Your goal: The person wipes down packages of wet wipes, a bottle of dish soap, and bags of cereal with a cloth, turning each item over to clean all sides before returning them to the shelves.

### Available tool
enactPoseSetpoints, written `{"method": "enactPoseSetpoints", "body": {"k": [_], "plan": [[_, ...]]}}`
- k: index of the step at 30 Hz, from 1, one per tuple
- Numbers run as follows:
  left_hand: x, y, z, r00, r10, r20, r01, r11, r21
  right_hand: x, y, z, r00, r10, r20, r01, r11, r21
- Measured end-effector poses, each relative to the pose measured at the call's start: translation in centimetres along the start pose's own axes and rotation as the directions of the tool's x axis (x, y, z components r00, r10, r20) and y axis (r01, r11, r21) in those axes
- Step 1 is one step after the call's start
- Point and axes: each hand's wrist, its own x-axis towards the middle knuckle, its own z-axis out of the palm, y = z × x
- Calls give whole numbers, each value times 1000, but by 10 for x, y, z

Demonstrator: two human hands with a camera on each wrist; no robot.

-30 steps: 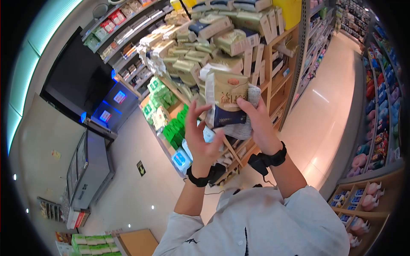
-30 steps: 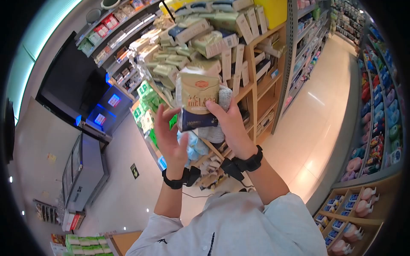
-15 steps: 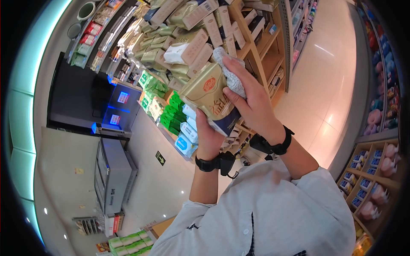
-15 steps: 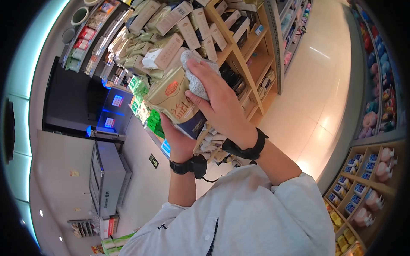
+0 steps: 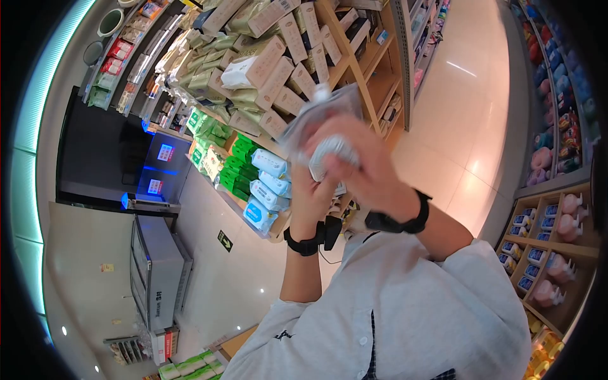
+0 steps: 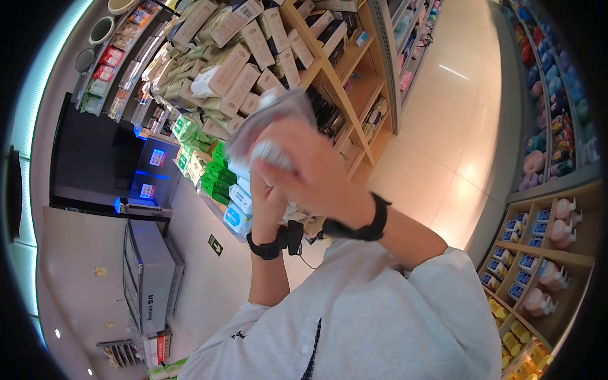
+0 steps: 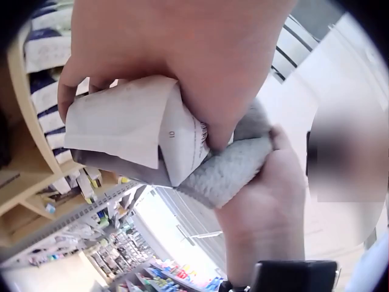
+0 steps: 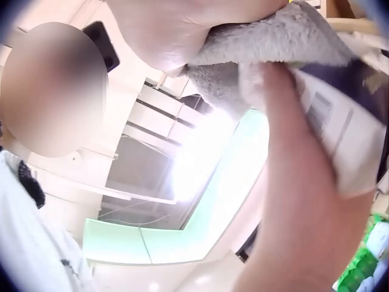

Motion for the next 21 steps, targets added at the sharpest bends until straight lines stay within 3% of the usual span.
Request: {"method": "enactPoseSetpoints", "body": {"k": [1,3,4,6,7,9,10,11,12,13,14,15,17,18,21], "plan": [[-4,-5,0,1000,6,6,-6,1000,-5,-2,-9,4,1000,-1,-6,0,1000,-8],[-15,-17,-2,999,-46,-25,43,994,-100,-1,-25,8,971,-150,188,138,988,73],[-21,-23,-2,996,-76,-37,70,986,-149,1,-25,11,974,-143,178,134,989,63],[-32,-32,-1,988,-141,-62,122,961,-247,5,-21,12,943,-315,109,318,948,-10],[-37,-35,0,981,-178,-80,147,944,-296,5,-17,9,944,-312,110,315,949,-14],[-30,-20,5,971,-219,-100,173,924,-339,8,-8,3,944,-300,139,330,877,-348],[-10,12,11,919,-391,-51,272,723,-635,11,-7,-1,967,-243,81,255,887,-384],[2,32,15,848,-527,57,321,423,-848,13,-1,-3,969,-238,71,247,890,-384],[3,37,14,847,-527,65,329,423,-844,15,8,-6,977,-214,-10,198,918,-343],[5,40,13,889,-452,69,237,327,-915,18,12,-10,978,-188,-86,155,943,-296],[6,41,12,925,-376,57,147,216,-965,18,11,-17,981,-181,-64,145,917,-372],[7,40,12,925,-376,57,148,218,-965,17,15,-20,981,-181,-65,145,917,-371],[6,33,9,935,-351,-50,113,430,-896,14,24,-22,956,25,-294,3,996,94],[4,27,7,937,-332,-105,94,530,-843,11,25,-24,917,266,-296,-138,911,389],[-1,8,4,940,-247,-236,49,782,-622,15,23,-28,890,237,-391,-110,941,320]]}}
